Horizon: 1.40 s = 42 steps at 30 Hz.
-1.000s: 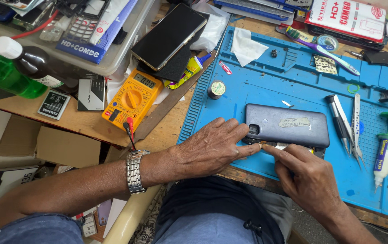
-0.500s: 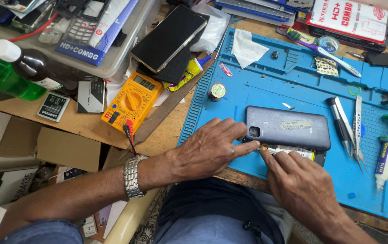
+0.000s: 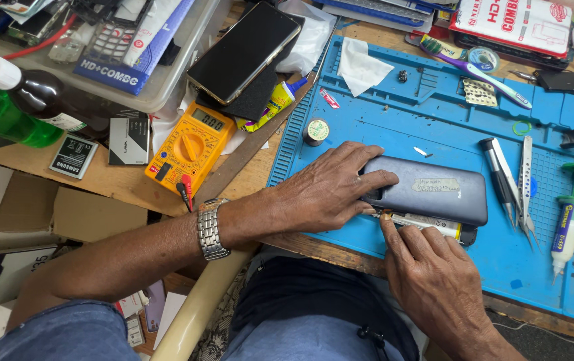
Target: The person handles a mobile phone on a blue mat, uses a screwdriver to work on internal screws near the battery, and then aligns and presses a gray back cover onto the device frame.
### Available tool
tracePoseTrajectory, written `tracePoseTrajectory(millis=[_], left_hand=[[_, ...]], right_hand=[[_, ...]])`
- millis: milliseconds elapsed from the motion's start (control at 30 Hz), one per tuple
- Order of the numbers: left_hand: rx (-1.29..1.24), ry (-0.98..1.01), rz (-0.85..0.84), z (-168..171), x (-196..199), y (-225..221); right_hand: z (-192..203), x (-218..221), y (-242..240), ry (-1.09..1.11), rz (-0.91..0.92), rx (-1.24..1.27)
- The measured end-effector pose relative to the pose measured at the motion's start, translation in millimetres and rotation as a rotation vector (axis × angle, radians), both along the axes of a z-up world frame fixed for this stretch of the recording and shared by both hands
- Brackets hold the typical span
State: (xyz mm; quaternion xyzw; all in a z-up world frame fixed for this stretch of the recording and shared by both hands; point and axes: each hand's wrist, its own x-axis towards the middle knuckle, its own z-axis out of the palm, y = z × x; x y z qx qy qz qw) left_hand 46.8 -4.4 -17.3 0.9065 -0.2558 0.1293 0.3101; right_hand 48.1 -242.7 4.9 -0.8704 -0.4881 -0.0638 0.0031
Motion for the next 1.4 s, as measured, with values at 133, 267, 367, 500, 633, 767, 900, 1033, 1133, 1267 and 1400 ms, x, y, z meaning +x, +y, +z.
tracePoseTrajectory(millis=[133, 267, 367, 500, 633, 767, 900, 1033, 1133, 1267, 1400], left_hand=[[0.039, -0.107, -0.007, 6, -10, 4], [0.259, -0.061, -0.045, 15, -34, 0], [0.232, -0.159, -0.008, 16, -42, -3], [0.288, -0.136, 0.001, 15, -44, -3], [0.332, -0.133, -0.003, 15, -43, -2], [0.385, -0.164, 0.001, 16, -47, -3], [0.321, -0.172, 0.005, 15, -46, -2], [0.109, -0.114, 0.052, 19, -42, 1], [-0.007, -0.076, 0.105, 25, -41, 7], [-0.056, -0.097, 0.148, 32, -42, 9], [-0.094, -0.091, 0.156, 35, -46, 8]], right_hand=[[-1, 1, -2, 0.019, -0.012, -0.006], [-5, 3, -3, 0.029, -0.012, 0.021], [-2, 2, -4, 0.073, -0.031, 0.044], [4, 7, -4, 0.171, -0.051, 0.115], [4, 16, -9, 0.342, -0.094, 0.177], [4, 50, -26, 0.547, -0.268, 0.361], [14, 92, -36, 0.113, -0.039, 0.257], [15, 123, -40, 0.157, 0.095, 0.106], [14, 130, -40, 0.286, 0.08, 0.025], [16, 132, -37, 0.333, 0.014, -0.052], [12, 142, -40, 0.429, 0.061, 0.051]])
